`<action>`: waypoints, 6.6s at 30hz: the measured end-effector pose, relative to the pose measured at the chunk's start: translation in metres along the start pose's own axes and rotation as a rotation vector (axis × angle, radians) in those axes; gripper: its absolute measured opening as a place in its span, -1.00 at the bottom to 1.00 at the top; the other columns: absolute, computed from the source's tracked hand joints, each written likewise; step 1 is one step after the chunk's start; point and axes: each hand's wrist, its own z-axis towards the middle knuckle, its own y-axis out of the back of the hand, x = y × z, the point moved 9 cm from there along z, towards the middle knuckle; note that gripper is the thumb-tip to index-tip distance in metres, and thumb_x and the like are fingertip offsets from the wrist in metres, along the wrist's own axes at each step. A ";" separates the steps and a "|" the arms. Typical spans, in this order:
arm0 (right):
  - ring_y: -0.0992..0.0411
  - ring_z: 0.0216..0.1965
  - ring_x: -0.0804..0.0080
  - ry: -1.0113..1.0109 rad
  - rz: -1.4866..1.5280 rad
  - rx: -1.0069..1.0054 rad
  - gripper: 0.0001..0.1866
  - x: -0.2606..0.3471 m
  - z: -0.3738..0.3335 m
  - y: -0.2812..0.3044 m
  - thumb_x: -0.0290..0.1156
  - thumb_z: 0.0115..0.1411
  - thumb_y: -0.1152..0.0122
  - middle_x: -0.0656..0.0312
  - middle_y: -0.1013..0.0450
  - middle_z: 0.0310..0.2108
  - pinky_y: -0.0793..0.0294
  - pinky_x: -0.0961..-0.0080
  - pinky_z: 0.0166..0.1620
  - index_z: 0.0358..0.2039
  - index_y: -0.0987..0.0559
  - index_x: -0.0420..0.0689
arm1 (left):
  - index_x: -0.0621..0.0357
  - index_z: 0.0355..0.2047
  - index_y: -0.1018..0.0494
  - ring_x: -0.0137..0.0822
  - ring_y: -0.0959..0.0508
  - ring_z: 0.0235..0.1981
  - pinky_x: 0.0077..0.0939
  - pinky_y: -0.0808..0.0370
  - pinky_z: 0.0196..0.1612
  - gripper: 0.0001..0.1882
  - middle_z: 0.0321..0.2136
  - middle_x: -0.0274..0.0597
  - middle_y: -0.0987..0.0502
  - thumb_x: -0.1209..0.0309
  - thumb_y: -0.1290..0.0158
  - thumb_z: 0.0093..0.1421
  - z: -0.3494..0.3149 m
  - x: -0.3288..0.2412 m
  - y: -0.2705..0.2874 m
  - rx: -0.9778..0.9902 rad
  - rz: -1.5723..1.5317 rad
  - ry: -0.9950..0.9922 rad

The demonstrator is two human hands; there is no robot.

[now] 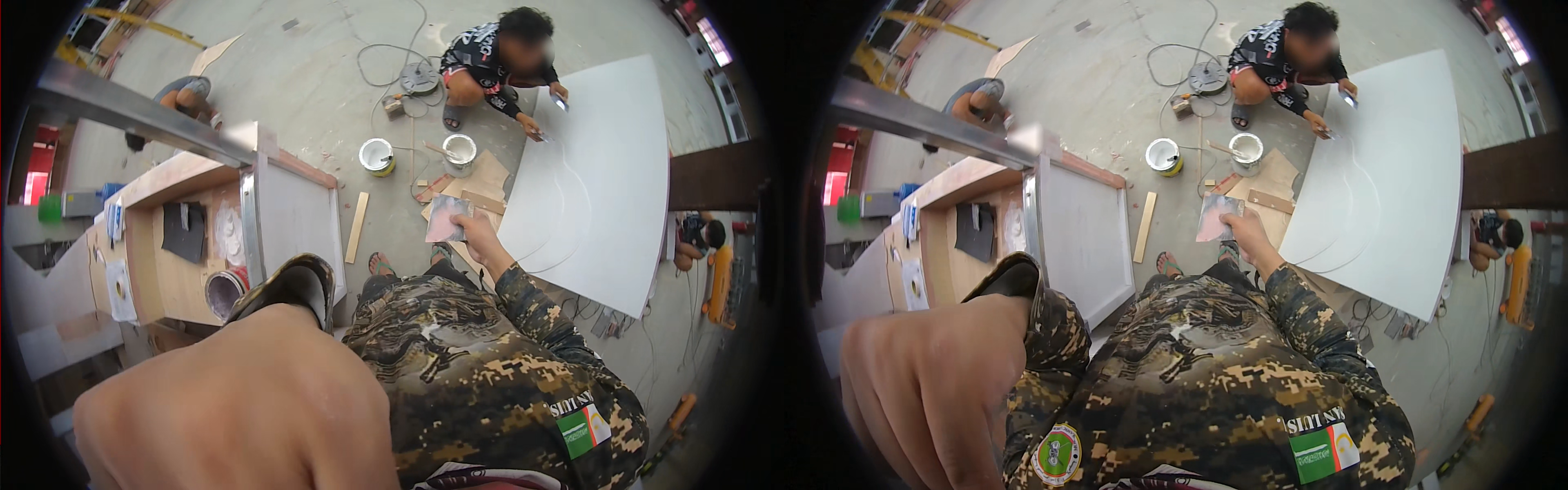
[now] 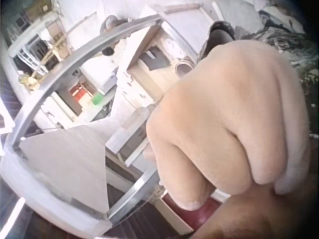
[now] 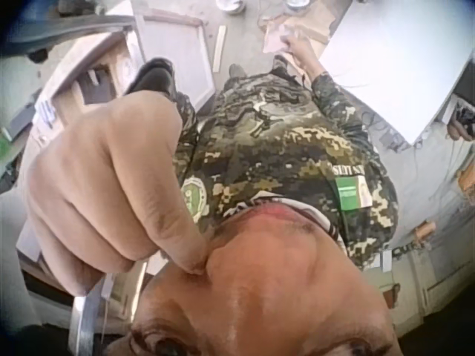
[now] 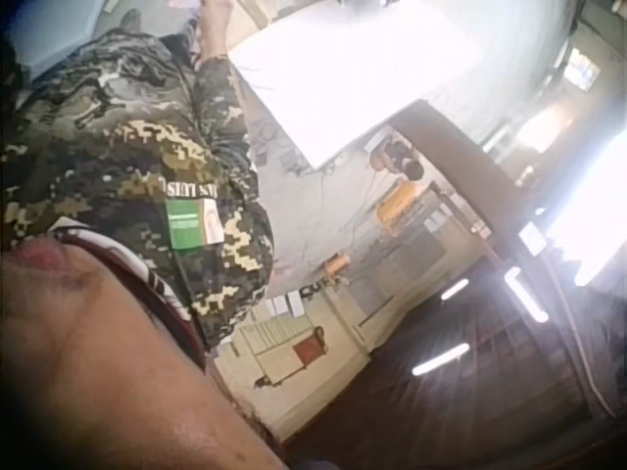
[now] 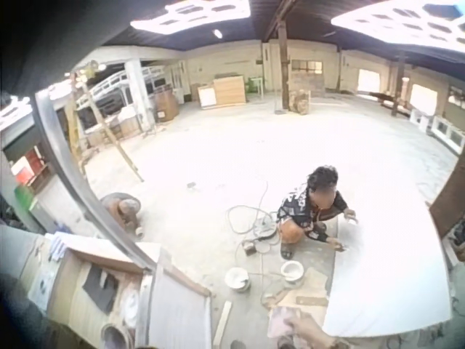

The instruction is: The person applies putty along the edges of a wooden structure using a putty knife, then scoops and mixes putty compound onto metal scrapers.

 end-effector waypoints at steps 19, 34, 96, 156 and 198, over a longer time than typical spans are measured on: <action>-0.53 -0.31 0.37 -0.073 -0.055 0.100 -0.68 -0.026 0.013 -0.001 -0.52 0.12 -0.19 0.09 -0.53 -0.29 -0.53 0.43 -0.26 -0.12 -0.48 -0.42 | 0.00 -0.82 -0.14 -0.44 -0.37 -0.76 -0.46 -0.68 -0.33 -0.57 -0.82 -0.36 -0.22 0.68 0.13 0.14 -0.028 -0.013 0.001 -0.089 0.220 -0.002; -0.47 -0.06 0.26 0.842 -0.527 0.465 -0.51 0.121 -0.121 -0.154 -0.63 0.11 -0.19 0.09 -0.47 -0.09 -0.47 0.42 0.01 0.10 -0.53 -0.11 | 0.02 -0.54 -0.22 -0.46 -0.16 -0.67 -0.51 -0.25 -0.36 -0.61 -0.71 -0.40 -0.09 0.05 0.05 0.27 -0.326 -0.037 0.173 -1.186 -0.526 0.062; -0.39 0.02 0.03 1.217 -0.776 0.782 -0.21 0.069 -0.149 -0.246 -0.72 -0.23 -0.30 0.07 -0.38 0.01 -0.49 0.25 0.01 0.13 -0.53 0.00 | 0.15 -0.01 -0.36 -0.30 -0.61 -0.19 -0.27 -0.65 -0.13 -0.75 -0.11 -0.14 -0.53 0.33 -0.01 0.38 -0.473 -0.099 0.137 -1.841 0.719 0.226; -0.48 -0.45 0.50 -0.265 0.087 0.645 -0.45 -0.051 -0.054 -0.221 -0.53 0.19 -0.13 0.19 -0.47 -0.26 -0.30 0.61 -0.72 0.18 -0.22 -0.05 | 0.19 0.05 -0.25 -0.29 -0.55 -0.09 -0.38 -0.53 -0.01 -0.60 -0.09 -0.14 -0.50 0.64 -0.08 0.24 -0.472 -0.055 0.124 -1.665 0.793 0.091; -0.46 -0.38 0.55 0.689 -0.361 0.630 -0.70 0.068 -0.060 -0.213 -0.51 0.30 -0.16 0.22 -0.46 -0.24 -0.50 0.60 -0.39 0.00 -0.36 -0.24 | 0.27 0.02 -0.32 -0.26 -0.60 -0.20 -0.28 -0.61 -0.17 -0.73 -0.14 -0.13 -0.53 0.54 0.04 0.32 -0.446 -0.064 0.139 -1.850 0.647 0.242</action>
